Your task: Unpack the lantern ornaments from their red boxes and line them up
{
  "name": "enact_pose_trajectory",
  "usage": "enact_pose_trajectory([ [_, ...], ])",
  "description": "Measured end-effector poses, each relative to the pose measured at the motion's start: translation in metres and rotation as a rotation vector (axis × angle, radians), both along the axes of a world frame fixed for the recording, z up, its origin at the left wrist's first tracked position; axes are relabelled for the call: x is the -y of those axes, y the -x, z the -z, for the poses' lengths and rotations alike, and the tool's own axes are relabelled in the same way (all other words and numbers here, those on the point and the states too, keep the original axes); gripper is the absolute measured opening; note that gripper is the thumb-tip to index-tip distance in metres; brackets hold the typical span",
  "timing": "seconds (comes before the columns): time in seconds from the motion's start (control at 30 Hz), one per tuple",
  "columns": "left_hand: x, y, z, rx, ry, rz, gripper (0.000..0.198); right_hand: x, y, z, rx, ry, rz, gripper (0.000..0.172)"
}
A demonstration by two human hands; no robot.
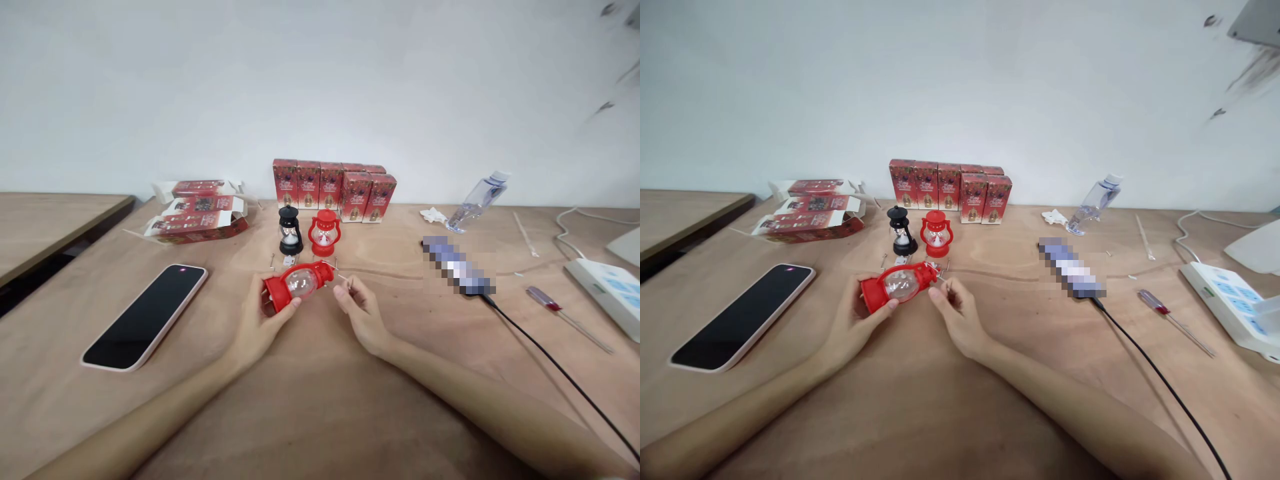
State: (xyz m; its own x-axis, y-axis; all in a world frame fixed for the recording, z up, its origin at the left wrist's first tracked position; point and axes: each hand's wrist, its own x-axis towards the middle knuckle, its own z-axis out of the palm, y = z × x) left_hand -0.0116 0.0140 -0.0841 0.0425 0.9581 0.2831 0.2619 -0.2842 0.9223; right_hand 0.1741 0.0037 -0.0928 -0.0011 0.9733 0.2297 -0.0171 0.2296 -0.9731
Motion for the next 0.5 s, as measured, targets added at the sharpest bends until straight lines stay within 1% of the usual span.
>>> enact_pose_trajectory([
  [0.03,0.000,0.001,0.000,-0.012,0.009,-0.012,0.035,-0.002,0.000,0.001,-0.069,0.035,0.041,0.039],
  [0.1,0.001,0.002,0.000,-0.057,0.015,-0.036,0.031,-0.007,-0.001,0.002,-0.188,0.120,0.069,0.040],
  [0.2,0.001,0.005,0.000,-0.086,0.003,-0.051,0.027,-0.013,-0.004,0.002,-0.290,0.214,0.022,0.041],
  [0.27,0.002,0.006,0.001,-0.067,0.019,-0.037,0.026,-0.016,-0.009,0.001,-0.335,0.250,-0.071,0.042],
  [0.4,0.004,0.007,0.003,-0.074,0.048,0.036,0.030,-0.019,-0.020,-0.003,-0.420,0.353,-0.330,0.037],
  [0.5,0.007,0.007,0.004,-0.106,0.061,0.101,0.030,-0.021,-0.025,-0.003,-0.463,0.406,-0.428,0.036],
])
